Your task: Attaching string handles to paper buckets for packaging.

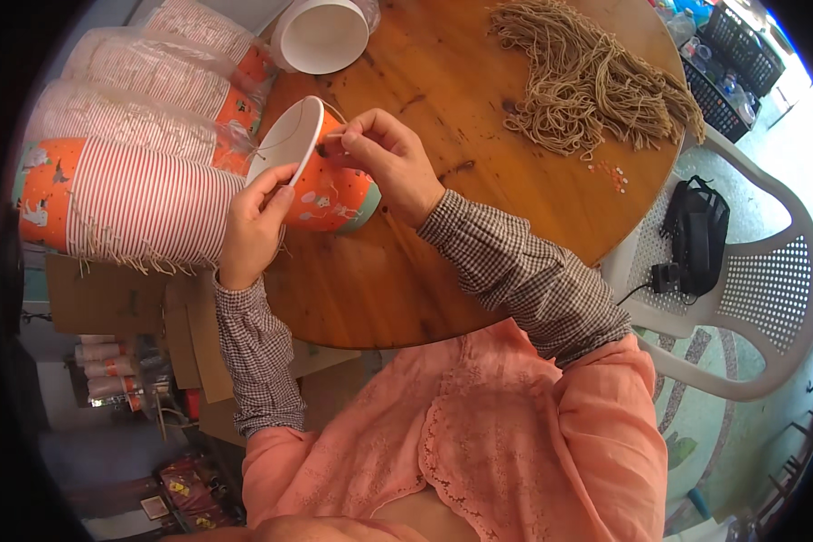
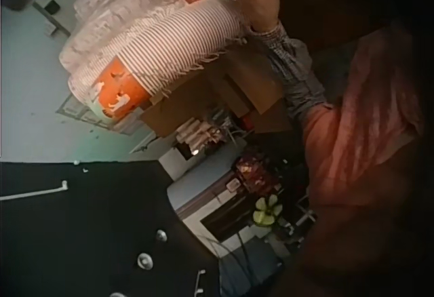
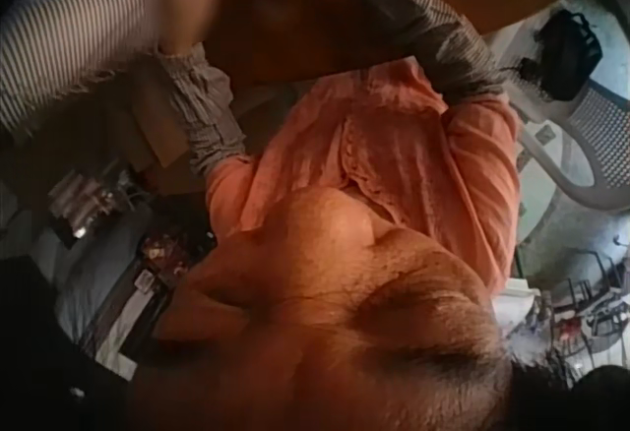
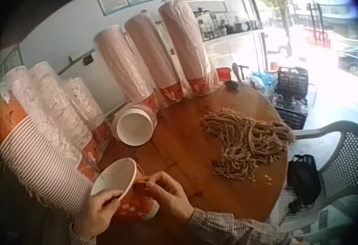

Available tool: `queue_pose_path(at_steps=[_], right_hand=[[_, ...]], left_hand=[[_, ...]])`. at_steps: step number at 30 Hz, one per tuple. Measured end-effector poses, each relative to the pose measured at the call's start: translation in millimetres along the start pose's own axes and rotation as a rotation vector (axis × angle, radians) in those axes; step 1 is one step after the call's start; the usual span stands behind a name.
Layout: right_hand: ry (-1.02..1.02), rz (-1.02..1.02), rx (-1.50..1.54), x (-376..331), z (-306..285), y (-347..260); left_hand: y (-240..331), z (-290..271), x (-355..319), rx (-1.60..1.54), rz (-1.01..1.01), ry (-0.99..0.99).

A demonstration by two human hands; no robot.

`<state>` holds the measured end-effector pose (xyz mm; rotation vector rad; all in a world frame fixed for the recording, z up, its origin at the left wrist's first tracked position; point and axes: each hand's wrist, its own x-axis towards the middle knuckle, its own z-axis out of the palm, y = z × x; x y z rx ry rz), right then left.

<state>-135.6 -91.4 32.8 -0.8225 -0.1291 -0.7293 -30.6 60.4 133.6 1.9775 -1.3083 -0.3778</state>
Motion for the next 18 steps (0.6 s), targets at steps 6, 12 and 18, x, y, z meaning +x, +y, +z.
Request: queue_pose_path(at_steps=[6,12,18], right_hand=[[0.010,-0.037,0.060,-0.9,5.0,-8.2],[0.014,-0.058,-0.119,-1.3,3.8,-4.9],[0.034,-0.070,-0.179,-1.2,1.6,-2.7]], left_hand=[[-15.6,16.6,1.1,0.060,0.017,-0.030],[-17.0,15.7,13.9,-0.039,-0.052,-0.044],[-10.1,16.1,16.3,-0.078,-0.074,-0.072]])
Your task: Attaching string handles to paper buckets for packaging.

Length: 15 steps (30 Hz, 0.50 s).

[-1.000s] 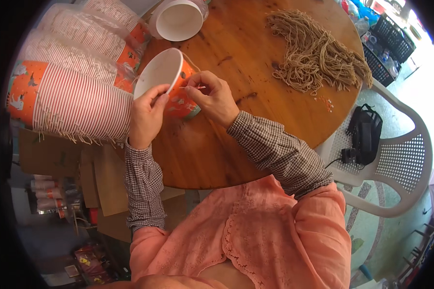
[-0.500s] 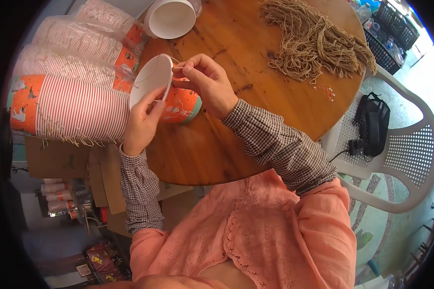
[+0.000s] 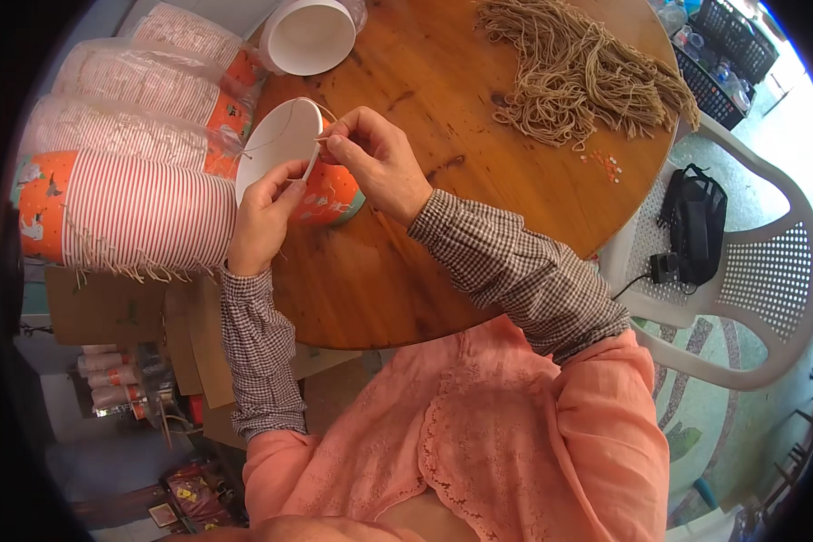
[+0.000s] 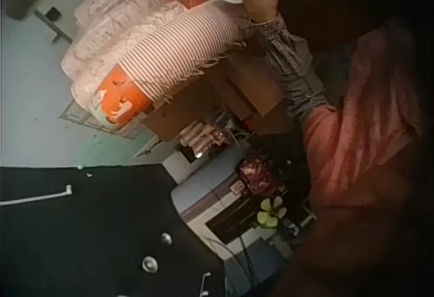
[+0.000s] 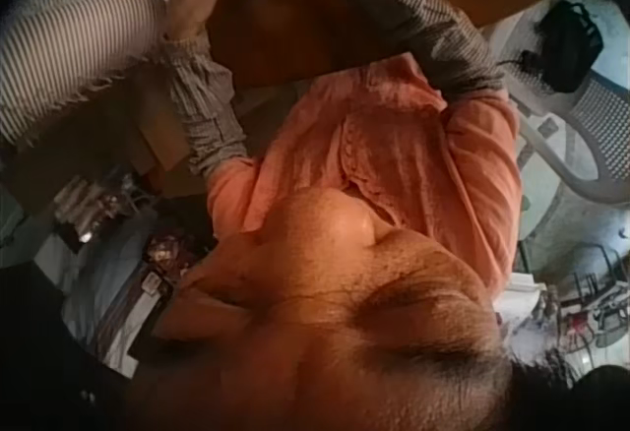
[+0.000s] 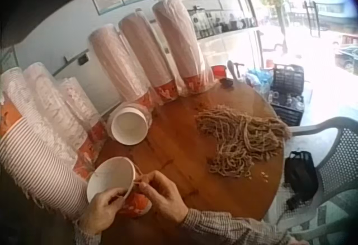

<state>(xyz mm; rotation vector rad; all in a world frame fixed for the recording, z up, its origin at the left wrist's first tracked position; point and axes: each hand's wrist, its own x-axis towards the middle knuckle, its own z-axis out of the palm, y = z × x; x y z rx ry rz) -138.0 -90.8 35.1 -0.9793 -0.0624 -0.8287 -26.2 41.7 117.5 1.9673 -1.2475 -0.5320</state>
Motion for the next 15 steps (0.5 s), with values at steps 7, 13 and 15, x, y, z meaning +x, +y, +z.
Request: queue_pose_path(at_steps=[7,13,15], right_hand=[[-0.017,-0.065,-0.112,-4.5,3.9,5.7],[0.020,0.110,-0.082,-2.7,-2.3,-10.1],[0.047,0.007,-0.092,-1.4,-1.9,1.1]], left_hand=[[-6.6,-1.5,2.5,-0.031,0.011,-0.009],[-5.7,-3.8,-0.1,-0.089,-0.043,-0.012],[-4.6,-2.3,1.8,-0.065,-0.031,-0.022]])
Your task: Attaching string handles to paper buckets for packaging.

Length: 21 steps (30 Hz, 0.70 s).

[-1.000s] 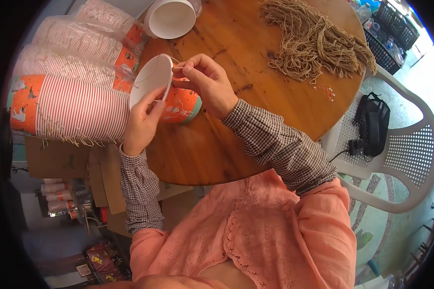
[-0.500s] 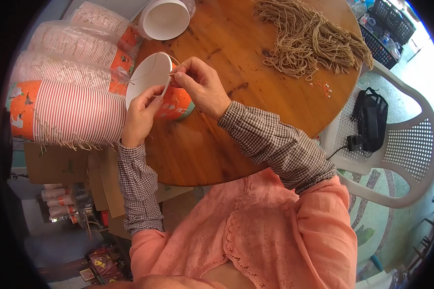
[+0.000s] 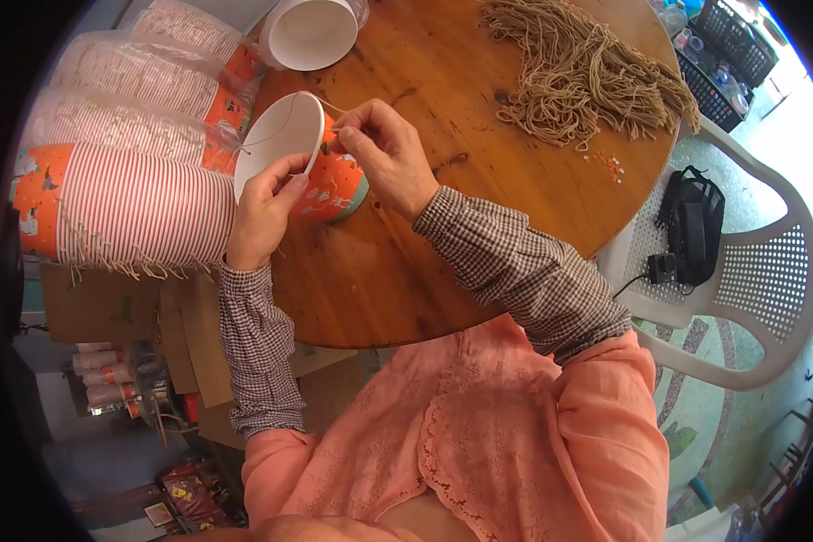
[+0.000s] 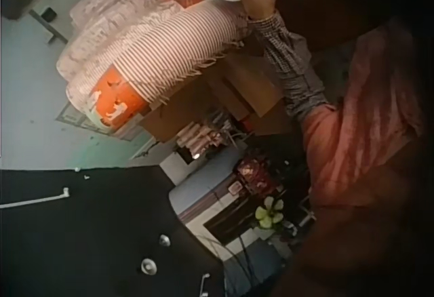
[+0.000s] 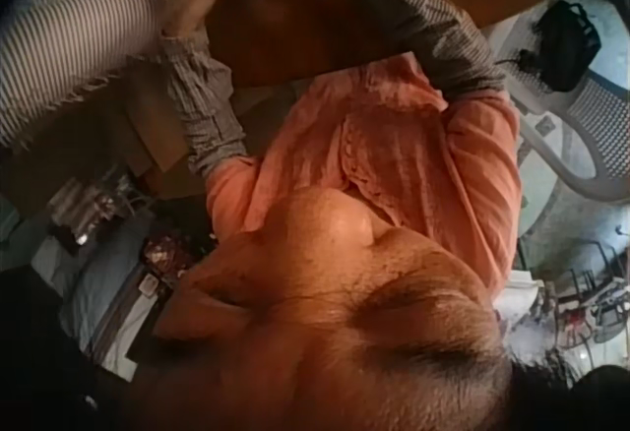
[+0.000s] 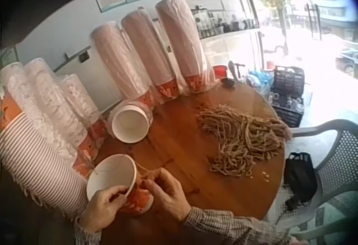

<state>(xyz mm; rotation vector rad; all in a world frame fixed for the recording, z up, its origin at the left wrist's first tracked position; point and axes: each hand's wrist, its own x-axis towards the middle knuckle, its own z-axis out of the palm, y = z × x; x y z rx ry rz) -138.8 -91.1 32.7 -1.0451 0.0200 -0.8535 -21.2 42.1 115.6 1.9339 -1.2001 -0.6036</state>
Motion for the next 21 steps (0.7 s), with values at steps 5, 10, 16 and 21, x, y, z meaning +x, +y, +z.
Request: queue_pose_path(at_steps=[5,10,16,21], right_hand=[[-0.024,-0.084,0.046,-6.4,8.0,10.5],[0.059,0.167,-0.005,-15.1,11.1,16.8],[0.045,0.208,-0.057,-12.1,6.7,22.6],[0.044,0.199,-0.046,-12.5,7.9,24.9]], left_hand=[[-2.5,-0.3,0.1,-0.016,0.033,-0.008],[-1.4,-2.1,-0.2,-0.029,0.023,-0.017],[-0.2,-2.8,-0.7,-0.065,-0.001,-0.005],[-0.7,-1.8,-0.4,-0.106,-0.012,0.001]])
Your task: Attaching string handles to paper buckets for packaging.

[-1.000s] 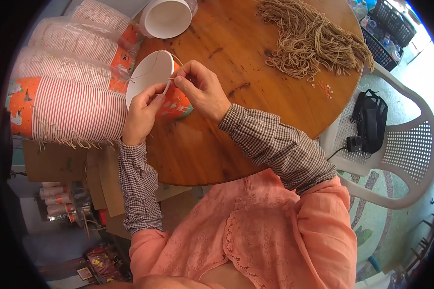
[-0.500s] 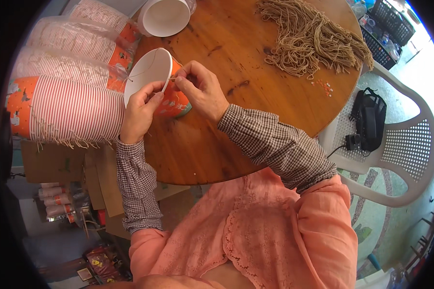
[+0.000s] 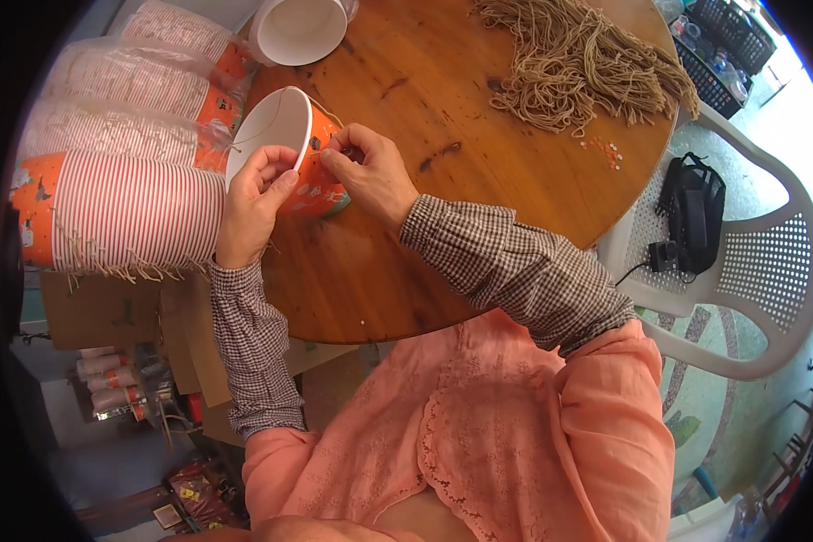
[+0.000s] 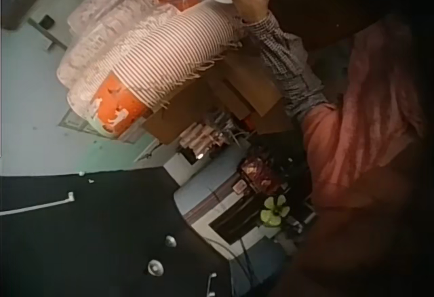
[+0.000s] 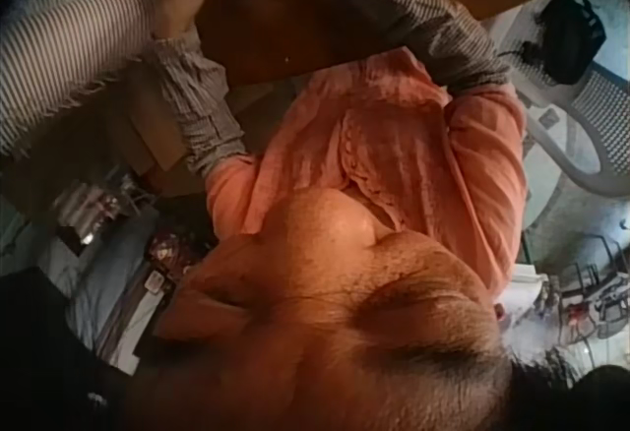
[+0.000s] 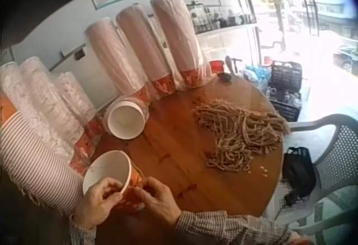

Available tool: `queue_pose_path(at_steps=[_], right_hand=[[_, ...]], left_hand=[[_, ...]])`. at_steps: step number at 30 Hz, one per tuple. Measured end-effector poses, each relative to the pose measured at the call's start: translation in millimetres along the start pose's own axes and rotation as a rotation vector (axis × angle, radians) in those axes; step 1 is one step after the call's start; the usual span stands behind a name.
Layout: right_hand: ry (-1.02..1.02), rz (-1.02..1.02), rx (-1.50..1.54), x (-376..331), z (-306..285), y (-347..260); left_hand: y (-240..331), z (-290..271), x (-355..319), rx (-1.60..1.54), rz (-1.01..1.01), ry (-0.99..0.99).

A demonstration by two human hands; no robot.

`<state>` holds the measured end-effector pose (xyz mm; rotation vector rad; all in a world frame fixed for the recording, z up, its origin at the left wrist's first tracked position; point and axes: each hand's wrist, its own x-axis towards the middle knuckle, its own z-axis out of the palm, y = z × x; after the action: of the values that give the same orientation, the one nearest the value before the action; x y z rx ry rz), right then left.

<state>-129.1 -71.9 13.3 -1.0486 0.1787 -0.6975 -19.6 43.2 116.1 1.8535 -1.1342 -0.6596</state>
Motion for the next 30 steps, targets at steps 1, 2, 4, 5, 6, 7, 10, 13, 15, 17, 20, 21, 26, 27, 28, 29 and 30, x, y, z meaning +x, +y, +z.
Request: queue_pose_path(at_steps=[1,2,4,5,6,7,10,13,15,17,20,21,26,27,28,29,30], right_hand=[[0.005,-0.004,0.008,0.4,0.3,0.6],[0.005,-0.004,0.009,0.6,0.8,1.0],[0.013,-0.017,-0.052,1.5,1.7,1.6],[0.012,-0.018,-0.051,2.4,1.5,2.9],[0.018,-0.034,-0.075,3.6,1.0,4.9],[0.024,-0.052,-0.099,4.9,0.7,6.5],[0.050,-0.151,-0.304,7.5,2.5,7.5],[0.004,-0.187,-0.346,7.8,2.1,2.0],[-0.030,-0.203,-0.429,4.3,2.1,-13.3],[0.030,-0.359,-0.707,4.2,-4.6,-20.8],[0.243,-0.646,-0.818,12.6,-15.3,-42.0],[0.277,-0.667,-0.729,11.4,-13.2,-53.6],[-0.038,-0.945,-1.011,5.0,3.1,-59.6],[-0.083,-0.932,-1.094,-2.1,7.5,-56.6],[-0.126,-0.891,-1.153,-8.5,8.8,-54.2],[-0.136,-0.893,-1.157,-15.9,10.4,-53.9],[-0.134,-0.883,-1.198,-24.5,11.5,-53.9]], left_hand=[[2.5,2.0,-0.1,-0.015,-0.001,-0.001],[3.6,2.8,-0.4,-0.030,-0.002,-0.001],[1.7,2.1,-0.1,-0.028,0.006,-0.016],[0.4,2.0,0.5,-0.027,0.014,-0.031],[-0.2,1.4,1.2,-0.026,0.015,-0.030],[-0.5,0.5,2.2,0.006,0.017,-0.042],[-7.6,-2.7,6.8,0.043,0.038,-0.070],[-10.9,-10.1,7.6,0.133,0.069,-0.083],[-8.0,-12.0,5.0,0.205,0.089,-0.081],[-1.2,-2.4,-4.5,0.111,0.004,0.019],[-3.0,0.6,-10.5,0.197,0.128,0.123],[-4.5,-0.7,-12.7,0.245,0.171,0.157],[4.1,13.6,-27.2,0.358,0.384,0.300],[3.8,17.3,-30.6,0.352,0.386,0.311],[0.2,21.4,-33.9,0.354,0.431,0.368],[-6.0,24.7,-37.4,0.357,0.474,0.424],[-12.4,28.7,-42.2,0.438,0.531,0.490]])
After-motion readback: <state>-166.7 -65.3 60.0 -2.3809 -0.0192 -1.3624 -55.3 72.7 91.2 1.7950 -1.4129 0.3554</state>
